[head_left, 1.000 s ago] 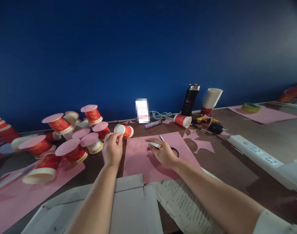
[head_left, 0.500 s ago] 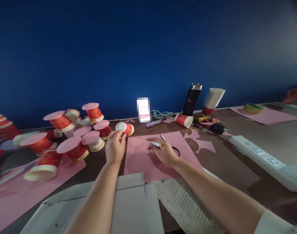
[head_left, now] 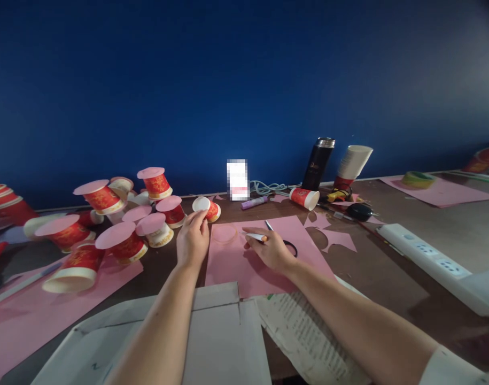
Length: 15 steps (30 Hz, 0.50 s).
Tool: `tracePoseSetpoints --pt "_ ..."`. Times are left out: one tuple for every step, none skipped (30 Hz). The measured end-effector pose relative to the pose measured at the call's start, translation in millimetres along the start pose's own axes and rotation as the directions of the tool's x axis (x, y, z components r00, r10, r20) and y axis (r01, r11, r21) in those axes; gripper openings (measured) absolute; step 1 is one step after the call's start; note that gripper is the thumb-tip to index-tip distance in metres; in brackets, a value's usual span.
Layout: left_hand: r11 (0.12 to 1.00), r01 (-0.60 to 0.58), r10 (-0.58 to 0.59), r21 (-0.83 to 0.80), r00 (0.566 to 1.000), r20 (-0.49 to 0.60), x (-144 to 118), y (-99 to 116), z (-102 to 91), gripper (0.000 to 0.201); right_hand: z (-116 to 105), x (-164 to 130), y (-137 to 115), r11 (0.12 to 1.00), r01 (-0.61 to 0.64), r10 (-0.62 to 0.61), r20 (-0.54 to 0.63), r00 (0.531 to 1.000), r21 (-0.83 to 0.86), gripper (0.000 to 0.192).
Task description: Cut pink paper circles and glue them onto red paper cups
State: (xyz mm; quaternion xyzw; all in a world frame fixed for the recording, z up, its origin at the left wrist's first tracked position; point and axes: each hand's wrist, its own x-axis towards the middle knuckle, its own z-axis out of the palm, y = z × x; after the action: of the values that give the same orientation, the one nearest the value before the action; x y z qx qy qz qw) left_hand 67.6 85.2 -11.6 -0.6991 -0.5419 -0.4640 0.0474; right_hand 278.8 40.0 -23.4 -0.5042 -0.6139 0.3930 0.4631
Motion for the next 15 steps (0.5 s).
tracePoseSetpoints --pt "1.0 -0.001 0.001 0.001 1.0 0.006 0.0 -0.1 0.3 0.034 0.1 -0.1 0.0 1.0 0.003 -0.003 -0.003 1.0 -0.008 0.037" --pt "1.0 -0.001 0.001 0.002 1.0 0.011 0.0 -0.3 0.6 0.035 0.0 -0.1 -0.3 1.0 0.008 -0.008 -0.007 1.0 -0.019 0.037" --pt "1.0 -0.005 0.005 0.001 1.0 0.016 0.0 -0.6 1.0 0.036 -0.1 -0.2 -0.8 0.999 0.013 -0.013 -0.007 1.0 -0.03 0.037" --pt "1.0 -0.011 0.011 -0.001 1.0 0.021 0.0 -0.9 1.4 0.037 -0.3 -0.3 -1.5 0.999 0.017 -0.017 -0.008 1.0 -0.038 0.038" --pt "1.0 -0.018 0.019 -0.006 1.0 0.023 0.1 -1.3 1.7 0.037 -0.4 -0.3 -2.2 0.999 0.018 -0.019 -0.01 1.0 -0.045 0.038" --pt "1.0 -0.026 0.027 -0.012 0.999 0.023 0.1 -1.6 2.0 0.037 -0.5 -0.3 -2.9 0.999 0.017 -0.018 -0.011 1.0 -0.05 0.038" --pt "0.999 -0.034 0.034 -0.019 0.999 0.021 0.2 -1.8 2.2 0.038 -0.6 -0.4 -3.4 0.999 0.015 -0.016 -0.012 1.0 -0.052 0.037" --pt "0.999 -0.039 0.04 -0.023 0.999 0.02 0.3 -1.9 2.3 0.038 -0.5 -0.4 -3.7 0.998 0.015 -0.015 -0.013 1.0 -0.054 0.037" --pt "0.999 -0.043 0.043 -0.025 0.999 0.02 0.4 -2.0 2.3 0.038 -0.3 -0.4 -3.7 0.998 0.014 -0.015 -0.015 1.0 -0.056 0.036" --pt "0.999 -0.044 0.045 -0.023 0.999 0.019 0.5 -2.0 2.3 0.038 -0.1 -0.5 -3.4 0.998 0.012 -0.013 -0.016 1.0 -0.058 0.036" --pt "0.999 -0.044 0.044 -0.017 0.999 0.02 0.6 -2.0 2.3 0.038 0.1 -0.5 -2.9 0.998 0.012 -0.012 -0.016 1.0 -0.059 0.036" --pt "0.999 -0.041 0.041 -0.009 0.999 0.02 0.6 -2.1 2.2 0.038 0.2 -0.6 -2.4 0.998 0.011 -0.012 -0.017 1.0 -0.06 0.037" --pt "0.999 -0.038 0.038 0.0 0.999 0.02 0.7 -2.2 2.2 0.038 0.3 -0.8 -2.0 0.998 0.012 -0.013 -0.016 1.0 -0.061 0.037" --pt "0.999 -0.034 0.034 0.008 0.999 0.018 0.7 -2.4 2.2 0.038 0.2 -0.9 -1.8 0.998 0.012 -0.013 -0.015 1.0 -0.06 0.038" --pt "0.999 -0.031 0.031 0.016 0.999 0.014 0.6 -2.7 2.1 0.038 0.1 -1.1 -1.9 0.998 0.014 -0.015 -0.012 1.0 -0.058 0.038"
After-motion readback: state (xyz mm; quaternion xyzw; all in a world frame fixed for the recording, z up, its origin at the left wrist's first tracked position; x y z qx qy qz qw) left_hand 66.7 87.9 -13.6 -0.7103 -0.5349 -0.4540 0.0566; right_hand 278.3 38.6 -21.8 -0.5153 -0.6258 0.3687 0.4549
